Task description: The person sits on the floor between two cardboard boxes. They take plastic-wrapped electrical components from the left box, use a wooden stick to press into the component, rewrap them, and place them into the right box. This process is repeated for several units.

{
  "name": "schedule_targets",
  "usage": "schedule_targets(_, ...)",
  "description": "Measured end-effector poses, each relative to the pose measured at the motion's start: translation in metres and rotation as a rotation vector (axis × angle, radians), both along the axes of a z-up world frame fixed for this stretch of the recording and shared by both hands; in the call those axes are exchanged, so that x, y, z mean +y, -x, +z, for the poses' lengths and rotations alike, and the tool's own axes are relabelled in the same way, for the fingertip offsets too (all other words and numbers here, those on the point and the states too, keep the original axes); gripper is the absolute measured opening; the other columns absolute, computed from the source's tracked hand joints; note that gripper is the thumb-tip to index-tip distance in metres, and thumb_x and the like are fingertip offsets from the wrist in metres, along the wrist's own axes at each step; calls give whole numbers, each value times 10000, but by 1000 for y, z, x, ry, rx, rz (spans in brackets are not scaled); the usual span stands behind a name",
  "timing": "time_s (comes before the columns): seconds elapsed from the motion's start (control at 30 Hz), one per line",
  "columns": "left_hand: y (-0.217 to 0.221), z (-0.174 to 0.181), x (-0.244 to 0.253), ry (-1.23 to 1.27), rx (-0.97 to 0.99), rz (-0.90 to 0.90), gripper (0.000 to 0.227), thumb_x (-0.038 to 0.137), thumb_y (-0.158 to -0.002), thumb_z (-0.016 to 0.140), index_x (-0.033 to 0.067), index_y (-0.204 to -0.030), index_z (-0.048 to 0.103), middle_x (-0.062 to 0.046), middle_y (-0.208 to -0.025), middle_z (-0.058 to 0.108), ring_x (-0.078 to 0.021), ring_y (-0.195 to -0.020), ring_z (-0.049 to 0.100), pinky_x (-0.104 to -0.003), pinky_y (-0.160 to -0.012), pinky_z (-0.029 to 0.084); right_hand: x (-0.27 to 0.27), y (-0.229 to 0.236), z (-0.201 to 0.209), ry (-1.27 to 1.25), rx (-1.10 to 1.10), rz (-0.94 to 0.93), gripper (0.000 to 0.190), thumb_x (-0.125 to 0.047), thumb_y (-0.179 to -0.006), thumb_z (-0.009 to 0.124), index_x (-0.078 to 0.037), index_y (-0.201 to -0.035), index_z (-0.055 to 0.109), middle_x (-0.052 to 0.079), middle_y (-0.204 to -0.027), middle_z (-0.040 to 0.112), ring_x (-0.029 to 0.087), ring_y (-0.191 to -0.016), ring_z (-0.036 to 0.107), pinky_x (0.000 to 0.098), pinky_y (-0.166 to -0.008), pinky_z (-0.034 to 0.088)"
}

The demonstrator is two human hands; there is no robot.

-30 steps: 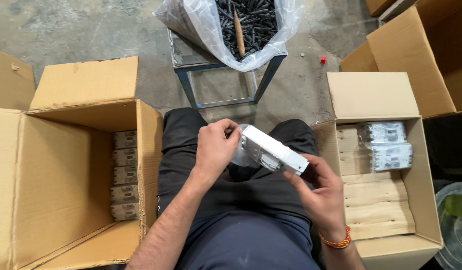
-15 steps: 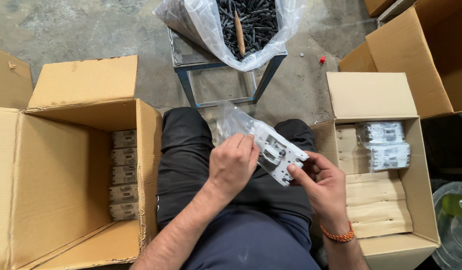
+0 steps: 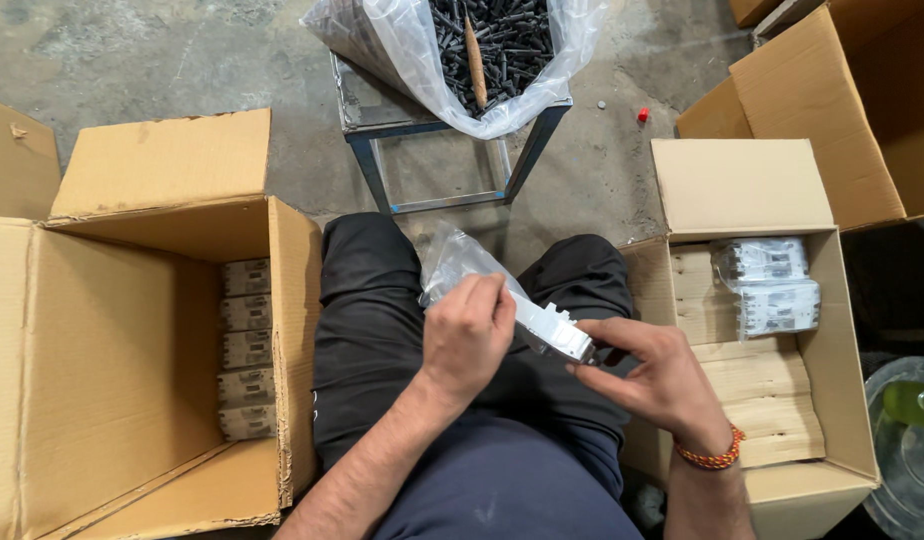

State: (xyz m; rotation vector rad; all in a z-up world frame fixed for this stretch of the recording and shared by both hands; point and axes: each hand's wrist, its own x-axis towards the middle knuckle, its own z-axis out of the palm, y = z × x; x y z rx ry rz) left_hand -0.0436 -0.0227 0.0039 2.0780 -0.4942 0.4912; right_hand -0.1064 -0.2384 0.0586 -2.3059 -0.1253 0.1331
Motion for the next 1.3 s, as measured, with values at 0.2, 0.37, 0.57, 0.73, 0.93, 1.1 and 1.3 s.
schedule_targets(0.2,12,3,-8,14,49,-98,149,33,-902,704,-10,-1044,689,-116,-833,659,-293,-703,670,-383,-637,551,24,-2,-34,-573,133,-538,353,-31,-883,764,60,-1215,684,118,-967,769,113,-790,706,267,-606,578)
schedule_targets(0.37,14,3,-12,144,97,-121,141,35,-915,701,-2,-1051,692,-116,-844,679,-281,-701,680,-373,-643,555,31,-3,-43,-417,100,-297,404,-35,-939,667,10,-1336,606,64,-1072,770,102,-840,746,239,-704,616)
schedule_targets(0.57,9,-4,-5,601,537,-57,111,50,-982,670,-34,-1042,712,-86,-845,742,-148,-677,706,-313,-590,565,26,11,-38,-256,-225,-431,266,-47,-1045,667,-33,-1307,707,127,-1130,792,161,-1006,767,276,-873,613)
schedule_targets(0.73,17,6,-2,1077,916,-192,89,35,-1013,624,-48,-994,646,-114,-803,680,-132,-602,645,-270,-496,547,13,6,-49,-855,-103,-213,686,-88,-875,789,-30,-1493,497,142,-1470,589,201,-1370,581,329,-1101,510)
schedule_targets(0.93,40,32,-11,1206,1024,-377,40,12,-1003,596,-26,-1007,585,-160,-866,718,-182,-693,718,-296,-612,618,31,-4,-75,-843,79,-36,771,-97,-795,807,-10,-1473,451,104,-1341,601,167,-1189,596,300,-1004,506)
schedule_targets(1.1,39,57,9,586,507,-406,228,85,-973,698,3,-1166,609,-139,-1069,759,-205,-926,765,-344,-815,638,35,-20,-84,-1179,203,-69,497,-64,-879,746,45,-1340,592,106,-1163,679,160,-1052,665,304,-910,546)
schedule_targets(1.3,27,49,33,-264,-61,-379,579,277,-817,781,23,-1303,595,-175,-1298,647,-335,-1216,621,-485,-1050,446,52,-8,-121,-1303,461,-163,333,-201,-1051,588,75,-1224,657,84,-1085,718,147,-972,681,286,-829,548)
